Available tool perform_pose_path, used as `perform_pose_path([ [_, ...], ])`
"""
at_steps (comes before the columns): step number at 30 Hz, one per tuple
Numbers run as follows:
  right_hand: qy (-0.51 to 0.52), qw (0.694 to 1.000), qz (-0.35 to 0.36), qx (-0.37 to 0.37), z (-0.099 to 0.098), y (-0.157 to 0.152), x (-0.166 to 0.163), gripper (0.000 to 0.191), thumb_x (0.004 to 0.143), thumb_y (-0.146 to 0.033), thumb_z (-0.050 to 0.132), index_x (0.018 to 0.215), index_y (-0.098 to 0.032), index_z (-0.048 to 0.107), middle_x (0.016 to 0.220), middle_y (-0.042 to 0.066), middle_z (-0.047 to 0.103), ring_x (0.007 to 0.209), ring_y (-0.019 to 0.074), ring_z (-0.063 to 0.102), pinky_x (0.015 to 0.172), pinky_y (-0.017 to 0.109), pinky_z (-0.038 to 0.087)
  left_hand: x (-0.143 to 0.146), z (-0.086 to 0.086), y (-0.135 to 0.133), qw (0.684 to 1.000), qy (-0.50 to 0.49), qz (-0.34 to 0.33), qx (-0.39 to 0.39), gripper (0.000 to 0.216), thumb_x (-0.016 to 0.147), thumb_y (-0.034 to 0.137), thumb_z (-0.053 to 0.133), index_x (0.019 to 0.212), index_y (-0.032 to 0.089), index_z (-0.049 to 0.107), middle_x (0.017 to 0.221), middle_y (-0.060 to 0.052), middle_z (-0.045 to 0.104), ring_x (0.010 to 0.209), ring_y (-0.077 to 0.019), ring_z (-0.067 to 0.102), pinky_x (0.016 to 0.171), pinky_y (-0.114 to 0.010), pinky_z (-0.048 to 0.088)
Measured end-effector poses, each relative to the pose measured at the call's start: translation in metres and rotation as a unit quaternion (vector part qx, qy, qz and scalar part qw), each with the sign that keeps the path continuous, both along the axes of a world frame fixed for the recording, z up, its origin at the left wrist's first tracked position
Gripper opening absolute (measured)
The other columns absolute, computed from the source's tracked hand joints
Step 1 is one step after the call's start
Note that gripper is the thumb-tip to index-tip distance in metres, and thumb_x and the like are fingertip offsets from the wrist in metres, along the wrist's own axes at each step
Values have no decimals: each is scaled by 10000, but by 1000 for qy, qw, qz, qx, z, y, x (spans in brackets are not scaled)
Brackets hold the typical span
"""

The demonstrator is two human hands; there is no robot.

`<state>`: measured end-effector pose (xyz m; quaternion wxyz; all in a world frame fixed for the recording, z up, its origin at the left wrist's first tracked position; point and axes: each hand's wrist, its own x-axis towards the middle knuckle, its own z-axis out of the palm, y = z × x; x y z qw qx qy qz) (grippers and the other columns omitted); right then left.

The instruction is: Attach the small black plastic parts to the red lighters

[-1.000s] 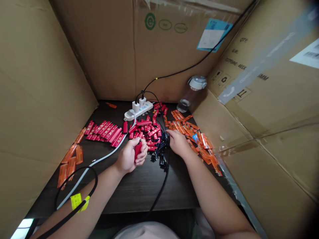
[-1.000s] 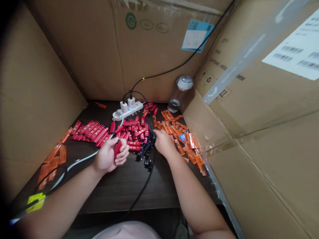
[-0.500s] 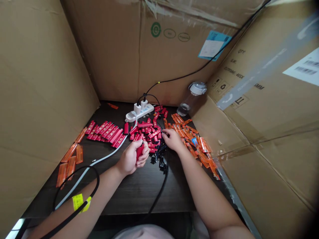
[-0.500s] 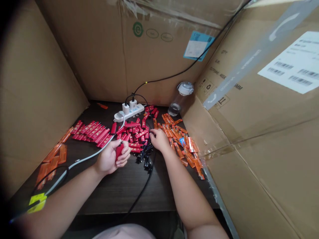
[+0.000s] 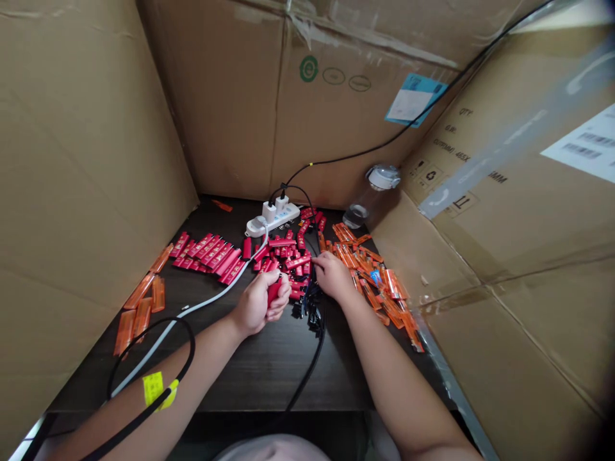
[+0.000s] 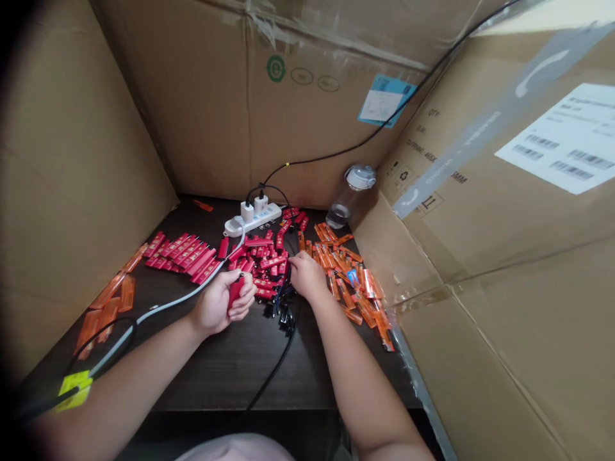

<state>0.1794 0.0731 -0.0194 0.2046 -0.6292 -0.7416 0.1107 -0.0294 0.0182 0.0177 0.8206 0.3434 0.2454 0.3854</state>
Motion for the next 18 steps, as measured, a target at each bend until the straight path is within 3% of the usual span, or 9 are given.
perform_pose_path([
  [8,167,984,-42,37,-10,2,12,231,830,-222,528,968,-197,712,1012,80,702,925,207,638,880,366,500,0,0,0,1000,2,9,10,376,812,479,463,591,179,409,440,64,303,334,-46,203,329,-162,176],
  [14,333,938,-93,38,-10,0,28,338,798,-357,539,1047,-157,649,840,75,697,680,174,645,637,344,564,0,-2,0,1000,0,10,1,374,816,473,465,591,178,417,444,62,312,339,-46,205,333,-164,177],
  [18,460,885,-64,-16,-6,-12,28,338,763,-387,573,1040,-201,628,839,37,683,678,156,653,642,342,583,3,-2,1,1000,17,17,-5,380,816,483,470,594,177,427,441,61,319,339,-45,204,335,-163,168],
])
